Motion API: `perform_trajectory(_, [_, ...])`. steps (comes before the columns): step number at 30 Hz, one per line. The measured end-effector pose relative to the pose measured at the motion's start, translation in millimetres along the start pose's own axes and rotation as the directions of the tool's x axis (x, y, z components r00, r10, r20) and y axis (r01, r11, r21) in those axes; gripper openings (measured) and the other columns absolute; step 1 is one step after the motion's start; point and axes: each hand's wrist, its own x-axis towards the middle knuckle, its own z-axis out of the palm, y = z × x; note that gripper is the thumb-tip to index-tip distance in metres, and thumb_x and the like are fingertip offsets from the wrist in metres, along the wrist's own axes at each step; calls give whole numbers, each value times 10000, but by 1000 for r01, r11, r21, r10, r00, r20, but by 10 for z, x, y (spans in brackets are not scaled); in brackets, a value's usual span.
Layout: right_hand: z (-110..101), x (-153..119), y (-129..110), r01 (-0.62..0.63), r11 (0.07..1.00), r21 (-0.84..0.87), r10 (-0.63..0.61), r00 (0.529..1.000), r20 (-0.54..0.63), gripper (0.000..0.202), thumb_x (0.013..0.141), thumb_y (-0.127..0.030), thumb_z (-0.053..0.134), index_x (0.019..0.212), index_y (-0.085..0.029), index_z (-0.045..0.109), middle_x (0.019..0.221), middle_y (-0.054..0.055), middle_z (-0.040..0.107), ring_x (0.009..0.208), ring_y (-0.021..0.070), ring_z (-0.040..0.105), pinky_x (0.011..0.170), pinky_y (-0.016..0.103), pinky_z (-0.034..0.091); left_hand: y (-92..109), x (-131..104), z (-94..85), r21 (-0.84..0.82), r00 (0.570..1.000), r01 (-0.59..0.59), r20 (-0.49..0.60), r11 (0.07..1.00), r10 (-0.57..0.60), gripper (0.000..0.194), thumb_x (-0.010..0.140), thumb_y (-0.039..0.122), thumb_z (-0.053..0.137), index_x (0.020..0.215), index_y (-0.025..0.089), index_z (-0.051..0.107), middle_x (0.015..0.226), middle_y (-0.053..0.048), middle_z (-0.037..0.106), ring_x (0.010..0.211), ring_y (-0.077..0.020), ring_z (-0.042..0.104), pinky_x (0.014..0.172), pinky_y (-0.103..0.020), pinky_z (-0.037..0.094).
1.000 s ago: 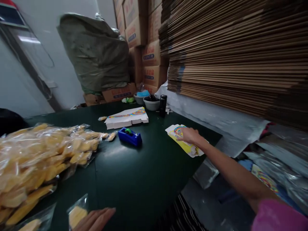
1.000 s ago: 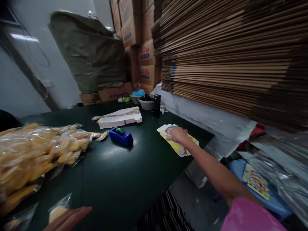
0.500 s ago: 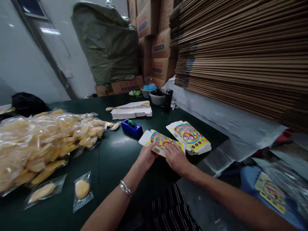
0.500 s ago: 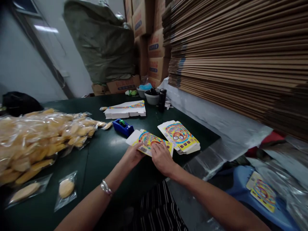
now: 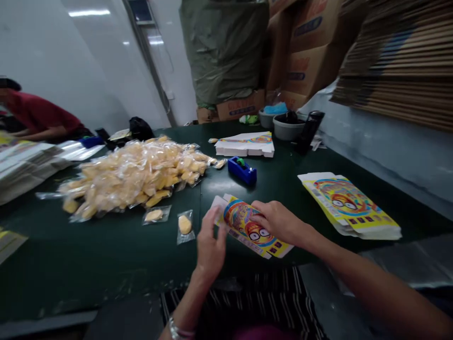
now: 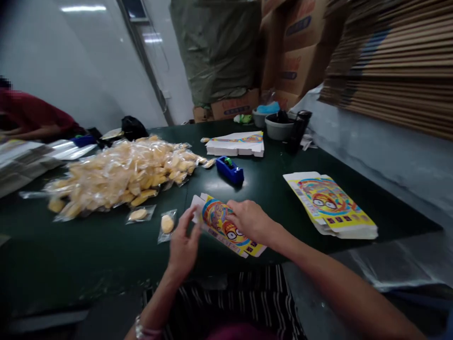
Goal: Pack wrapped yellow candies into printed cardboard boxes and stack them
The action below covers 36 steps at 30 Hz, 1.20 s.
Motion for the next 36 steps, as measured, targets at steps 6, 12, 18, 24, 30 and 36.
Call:
perform_trajectory(6, [60,187,-285,177,926,-334,-119,975,188,104,926,-195,533,965,-148,618,739,94,695,630,213,623,513,291,221,-42,-10,-96,19,971,150,184,988,-151,293,781,346,686,994,145,696,969,-103,729,940,-272,680,913,-436,521])
perform_trajectory(12, [-5,377,-305,118,991,64,-133,921,365,247,969,-329,488,903,-162,657,844,75,703,725,179,619,582,257,368,-23,148,-386,-49,882,233,431,971,-190,345,792,464,689,919,152,761,886,-62,758,882,-232,674,850,-342,525])
perform_trajectory(18, [11,715,-198,-289,861,419,-114,693,712,400,793,-282,681,1169,-162,616,993,60,708,840,189,648,631,242,477,-94,148,-460,-30,812,273,543,962,-214,337,786,478,714,864,157,782,897,-62,751,886,-228,650,857,-331,504])
perform_trajectory(24, [114,711,-45,-122,877,464,-165,831,532,87,776,-258,621,787,-171,620,770,19,691,692,168,628,564,242,474,-130,242,-374,-52,893,250,399,967,-209,243,791,409,709,805,174,770,935,-76,750,919,-251,668,843,-337,523])
perform_trajectory(30, [444,332,85,-385,191,903,-21,918,396,407,709,-368,742,1029,-147,625,1022,104,733,882,230,716,842,392,555,-84,60,-448,-352,932,349,33,868,-361,522,677,332,829,1145,237,619,1144,-85,717,1050,-252,675,856,-347,556])
perform_trajectory(36, [911,-157,-40,-233,-45,971,81,968,236,712,782,-396,740,1390,-223,413,1244,138,664,1050,260,689,902,447,541,-23,-305,-269,-427,891,452,171,784,-421,797,676,255,847,1350,241,422,1005,-77,776,920,-262,737,782,-365,607])
